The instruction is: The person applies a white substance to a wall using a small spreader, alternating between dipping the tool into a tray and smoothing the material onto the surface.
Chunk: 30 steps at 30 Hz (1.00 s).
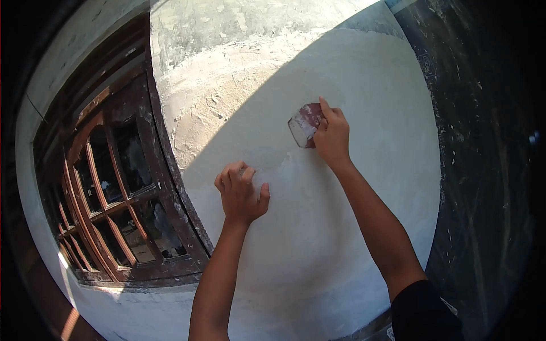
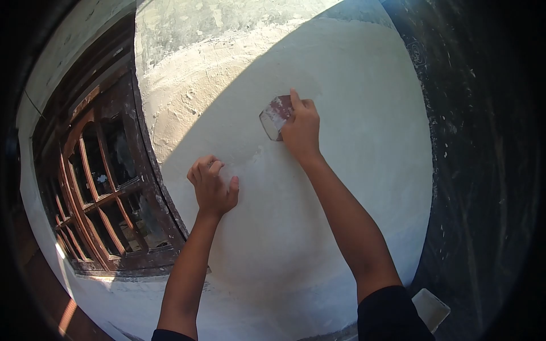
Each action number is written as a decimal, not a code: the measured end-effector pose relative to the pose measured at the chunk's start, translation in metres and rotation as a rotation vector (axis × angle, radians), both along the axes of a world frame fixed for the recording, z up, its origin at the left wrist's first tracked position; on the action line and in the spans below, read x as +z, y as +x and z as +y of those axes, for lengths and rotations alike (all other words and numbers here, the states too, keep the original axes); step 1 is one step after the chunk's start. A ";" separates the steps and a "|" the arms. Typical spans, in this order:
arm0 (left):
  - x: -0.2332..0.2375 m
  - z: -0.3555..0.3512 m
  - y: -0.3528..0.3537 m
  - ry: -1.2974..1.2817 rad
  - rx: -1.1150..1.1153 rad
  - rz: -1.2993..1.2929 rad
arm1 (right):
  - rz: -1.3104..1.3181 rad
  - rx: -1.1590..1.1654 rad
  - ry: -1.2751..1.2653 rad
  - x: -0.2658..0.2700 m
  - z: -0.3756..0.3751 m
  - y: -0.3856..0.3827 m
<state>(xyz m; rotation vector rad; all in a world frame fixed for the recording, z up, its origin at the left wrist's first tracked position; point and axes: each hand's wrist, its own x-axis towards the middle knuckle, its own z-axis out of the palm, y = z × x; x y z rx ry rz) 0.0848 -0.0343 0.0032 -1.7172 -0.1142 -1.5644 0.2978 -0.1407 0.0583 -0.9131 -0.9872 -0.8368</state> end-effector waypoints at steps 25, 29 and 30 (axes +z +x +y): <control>0.003 -0.004 0.002 0.038 0.099 0.085 | 0.146 -0.053 0.170 -0.002 -0.006 0.002; 0.006 -0.009 0.004 0.034 0.117 0.109 | -0.167 0.086 0.175 -0.007 -0.011 -0.018; 0.007 -0.013 0.005 0.031 0.105 0.089 | -0.279 0.112 0.099 -0.010 -0.004 -0.028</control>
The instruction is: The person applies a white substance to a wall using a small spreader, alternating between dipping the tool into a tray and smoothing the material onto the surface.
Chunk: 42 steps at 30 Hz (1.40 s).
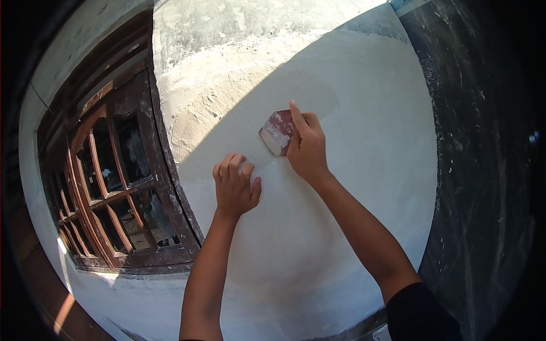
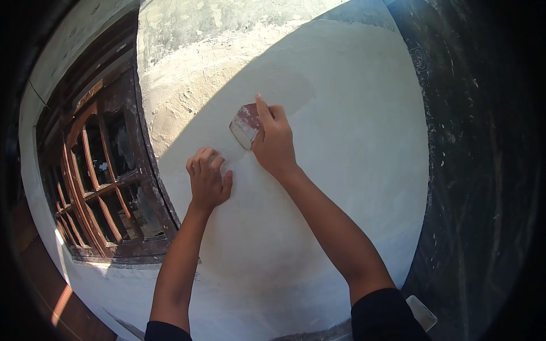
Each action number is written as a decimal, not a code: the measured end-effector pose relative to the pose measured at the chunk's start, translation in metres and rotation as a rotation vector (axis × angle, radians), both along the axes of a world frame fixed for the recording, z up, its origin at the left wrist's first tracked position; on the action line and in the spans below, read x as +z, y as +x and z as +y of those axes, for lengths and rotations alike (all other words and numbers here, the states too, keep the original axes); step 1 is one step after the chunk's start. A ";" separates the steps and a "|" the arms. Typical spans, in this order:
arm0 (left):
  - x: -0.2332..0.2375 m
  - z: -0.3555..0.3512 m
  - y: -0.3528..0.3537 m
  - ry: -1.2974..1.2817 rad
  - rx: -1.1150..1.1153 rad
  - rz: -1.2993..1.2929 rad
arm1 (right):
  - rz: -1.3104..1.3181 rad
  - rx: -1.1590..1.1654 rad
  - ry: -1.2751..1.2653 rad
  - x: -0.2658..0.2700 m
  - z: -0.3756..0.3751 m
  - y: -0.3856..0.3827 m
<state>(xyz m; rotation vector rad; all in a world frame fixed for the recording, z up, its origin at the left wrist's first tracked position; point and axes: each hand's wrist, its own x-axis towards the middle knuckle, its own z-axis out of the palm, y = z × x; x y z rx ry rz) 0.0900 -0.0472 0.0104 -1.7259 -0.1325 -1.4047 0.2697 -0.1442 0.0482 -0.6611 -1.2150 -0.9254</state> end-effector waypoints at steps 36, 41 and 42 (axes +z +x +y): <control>-0.013 0.001 0.030 -0.023 -0.059 -0.132 | -0.099 0.061 -0.154 -0.001 0.012 0.004; -0.012 0.003 0.029 -0.019 -0.079 -0.094 | 0.378 -0.047 -0.044 0.002 -0.015 0.044; -0.012 0.003 0.029 -0.023 -0.077 -0.084 | 0.376 -0.052 -0.041 0.002 -0.017 0.039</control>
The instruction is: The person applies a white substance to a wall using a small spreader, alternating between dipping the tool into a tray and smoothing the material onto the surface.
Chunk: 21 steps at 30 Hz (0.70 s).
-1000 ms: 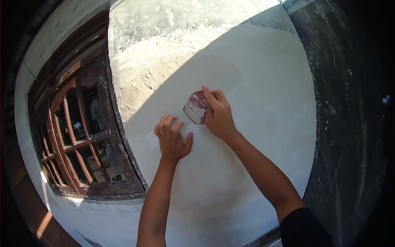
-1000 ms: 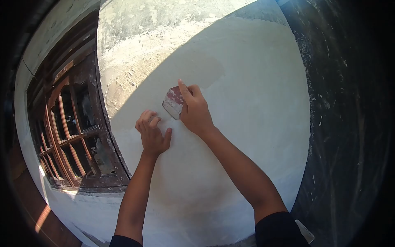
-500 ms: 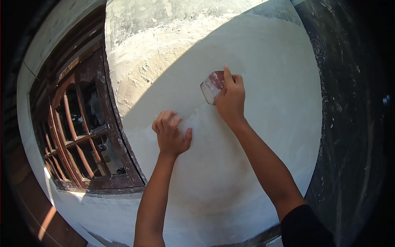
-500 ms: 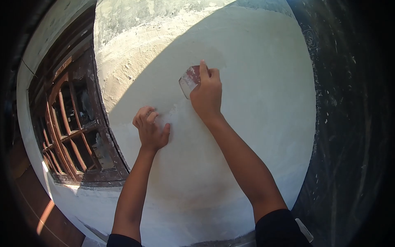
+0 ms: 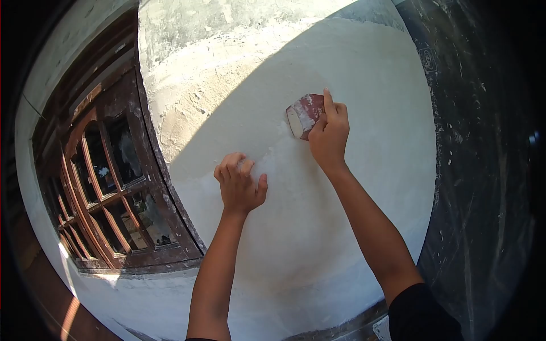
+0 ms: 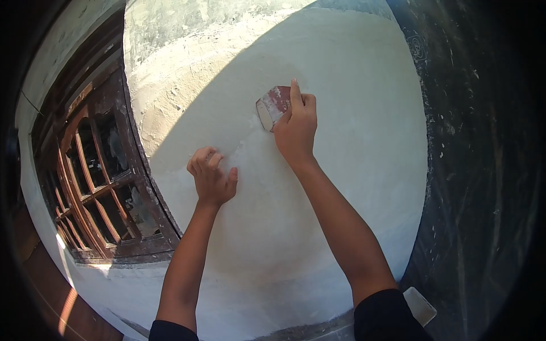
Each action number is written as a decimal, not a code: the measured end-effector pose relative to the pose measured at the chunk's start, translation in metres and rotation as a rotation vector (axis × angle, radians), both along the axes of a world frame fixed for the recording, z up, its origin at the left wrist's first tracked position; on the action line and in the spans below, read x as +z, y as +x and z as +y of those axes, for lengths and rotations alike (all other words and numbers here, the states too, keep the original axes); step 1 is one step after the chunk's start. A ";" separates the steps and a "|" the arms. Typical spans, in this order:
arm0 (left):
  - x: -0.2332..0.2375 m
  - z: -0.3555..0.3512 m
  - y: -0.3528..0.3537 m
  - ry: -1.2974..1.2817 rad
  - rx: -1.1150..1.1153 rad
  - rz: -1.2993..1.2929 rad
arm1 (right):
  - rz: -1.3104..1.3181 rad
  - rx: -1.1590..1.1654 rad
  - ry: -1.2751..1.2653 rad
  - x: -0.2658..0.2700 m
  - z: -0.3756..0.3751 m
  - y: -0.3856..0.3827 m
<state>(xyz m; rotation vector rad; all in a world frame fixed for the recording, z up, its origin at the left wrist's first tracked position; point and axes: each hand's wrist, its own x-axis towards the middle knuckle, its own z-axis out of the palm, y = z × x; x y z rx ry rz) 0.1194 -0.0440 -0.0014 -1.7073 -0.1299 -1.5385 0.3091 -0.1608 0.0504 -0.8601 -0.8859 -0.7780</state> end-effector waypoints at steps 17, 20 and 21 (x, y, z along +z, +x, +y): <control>-0.011 -0.021 0.006 -0.071 -0.082 0.092 | 0.095 0.147 -0.147 -0.039 -0.029 -0.012; -0.036 -0.041 0.022 -0.184 -0.199 0.134 | 0.410 0.461 -0.219 -0.061 -0.042 -0.011; -0.047 -0.048 0.028 -0.220 -0.278 0.167 | 0.424 0.445 -0.236 -0.072 -0.044 -0.008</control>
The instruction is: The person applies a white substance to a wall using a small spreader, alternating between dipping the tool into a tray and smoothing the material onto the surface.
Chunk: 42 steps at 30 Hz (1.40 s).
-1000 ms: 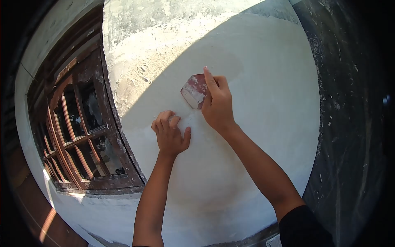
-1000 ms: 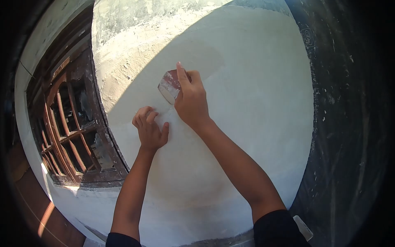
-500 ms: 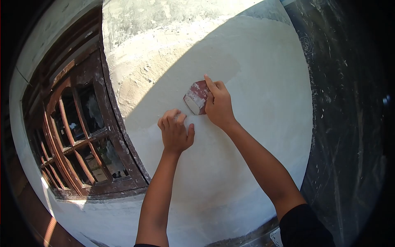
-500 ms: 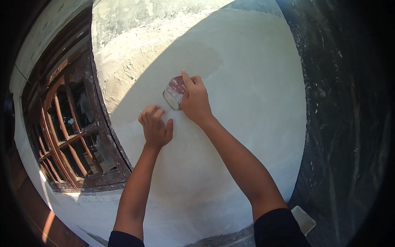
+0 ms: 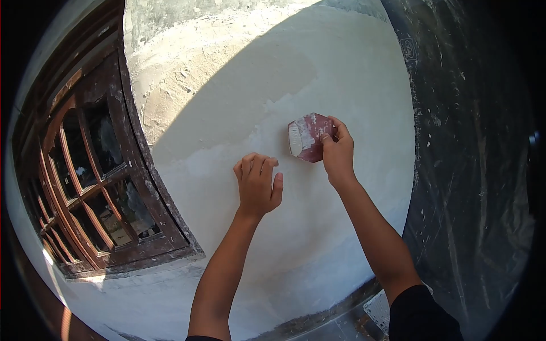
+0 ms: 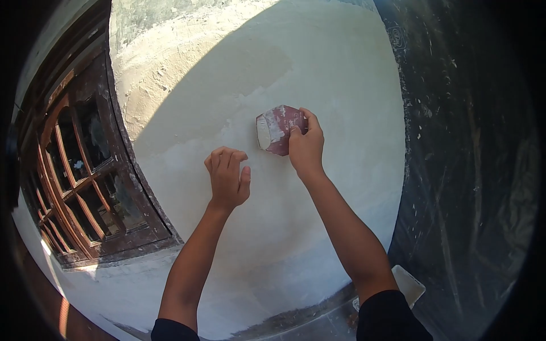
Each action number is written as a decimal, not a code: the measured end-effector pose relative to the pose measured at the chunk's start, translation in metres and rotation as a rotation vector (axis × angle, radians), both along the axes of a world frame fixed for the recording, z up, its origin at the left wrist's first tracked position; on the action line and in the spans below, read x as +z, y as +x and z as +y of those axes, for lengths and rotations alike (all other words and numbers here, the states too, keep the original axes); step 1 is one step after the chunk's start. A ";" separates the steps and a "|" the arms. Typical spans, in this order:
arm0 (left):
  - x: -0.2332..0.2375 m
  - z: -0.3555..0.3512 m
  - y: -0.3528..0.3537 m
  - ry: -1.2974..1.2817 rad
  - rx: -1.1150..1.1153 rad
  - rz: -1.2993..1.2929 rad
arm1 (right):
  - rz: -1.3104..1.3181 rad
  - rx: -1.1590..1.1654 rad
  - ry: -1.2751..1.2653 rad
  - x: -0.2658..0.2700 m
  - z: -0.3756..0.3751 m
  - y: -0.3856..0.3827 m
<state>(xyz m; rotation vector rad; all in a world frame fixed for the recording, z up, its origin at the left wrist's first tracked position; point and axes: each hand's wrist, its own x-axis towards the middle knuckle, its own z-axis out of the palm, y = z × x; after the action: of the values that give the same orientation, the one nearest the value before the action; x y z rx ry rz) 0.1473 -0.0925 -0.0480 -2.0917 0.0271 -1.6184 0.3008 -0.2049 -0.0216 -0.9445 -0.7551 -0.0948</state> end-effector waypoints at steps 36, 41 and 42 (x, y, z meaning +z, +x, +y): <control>-0.523 -0.203 0.189 -1.344 -0.233 1.021 | 0.628 -0.078 -0.917 -0.539 -0.273 0.242; -0.583 -0.230 0.182 -1.449 -0.127 1.098 | 0.501 -0.181 -1.064 -0.600 -0.294 0.251; -0.593 -0.237 0.180 -1.489 -0.087 1.101 | 0.511 -0.178 -1.084 -0.612 -0.297 0.253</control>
<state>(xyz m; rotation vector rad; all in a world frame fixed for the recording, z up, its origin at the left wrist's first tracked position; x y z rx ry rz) 0.3271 -0.3291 -0.6408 -3.7821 -0.9647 -0.0311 0.5543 -0.5022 -0.6338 -1.9664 -0.1904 0.4347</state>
